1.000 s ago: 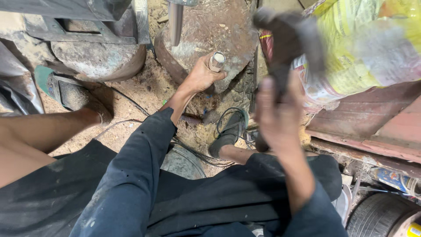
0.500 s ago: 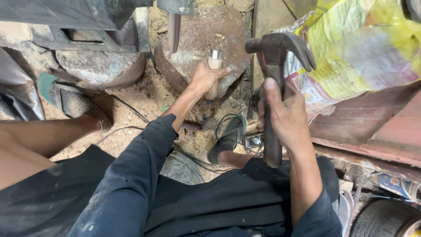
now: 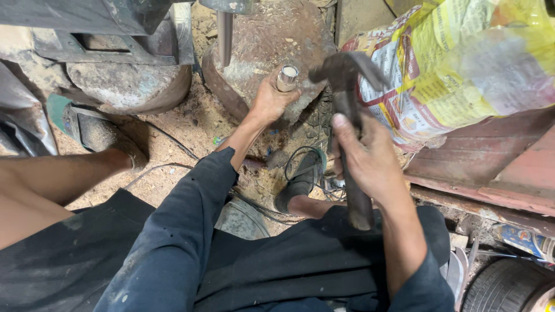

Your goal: The person shapes a wooden handle by pressing it against a rotating grinding wheel, then inserts a metal sleeve and taps it with a hammer. They use an angle grinder to smooth the sleeve and continue grinding the wooden handle on the wheel.

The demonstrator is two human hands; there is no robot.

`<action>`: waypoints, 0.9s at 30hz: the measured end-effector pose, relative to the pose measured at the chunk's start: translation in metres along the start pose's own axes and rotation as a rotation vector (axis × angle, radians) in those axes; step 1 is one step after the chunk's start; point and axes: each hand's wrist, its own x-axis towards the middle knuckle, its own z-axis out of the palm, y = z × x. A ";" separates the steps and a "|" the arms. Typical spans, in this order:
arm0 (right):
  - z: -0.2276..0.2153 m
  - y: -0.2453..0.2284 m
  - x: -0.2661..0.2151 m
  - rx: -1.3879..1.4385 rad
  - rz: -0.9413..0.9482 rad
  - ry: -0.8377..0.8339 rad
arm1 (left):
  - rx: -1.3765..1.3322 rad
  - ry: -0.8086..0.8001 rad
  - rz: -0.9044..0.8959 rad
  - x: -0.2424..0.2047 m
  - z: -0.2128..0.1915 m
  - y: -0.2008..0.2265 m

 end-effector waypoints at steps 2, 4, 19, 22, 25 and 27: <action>-0.003 -0.020 -0.015 -0.053 -0.126 0.062 | 0.021 -0.004 -0.011 -0.003 -0.002 -0.009; 0.000 -0.041 -0.023 -0.138 -0.254 0.145 | 0.034 -0.008 -0.056 -0.003 0.001 -0.012; -0.002 0.030 0.000 0.014 -0.019 0.166 | 0.253 -0.001 0.151 -0.012 -0.005 0.000; -0.001 0.027 0.001 0.093 -0.020 0.164 | 0.104 -0.036 0.005 -0.014 -0.004 0.018; 0.000 0.041 0.000 0.162 0.110 0.213 | -0.106 -0.090 -0.200 -0.029 -0.010 0.034; -0.003 0.054 0.000 0.190 0.174 0.212 | -0.152 -0.128 -0.288 -0.038 -0.015 0.042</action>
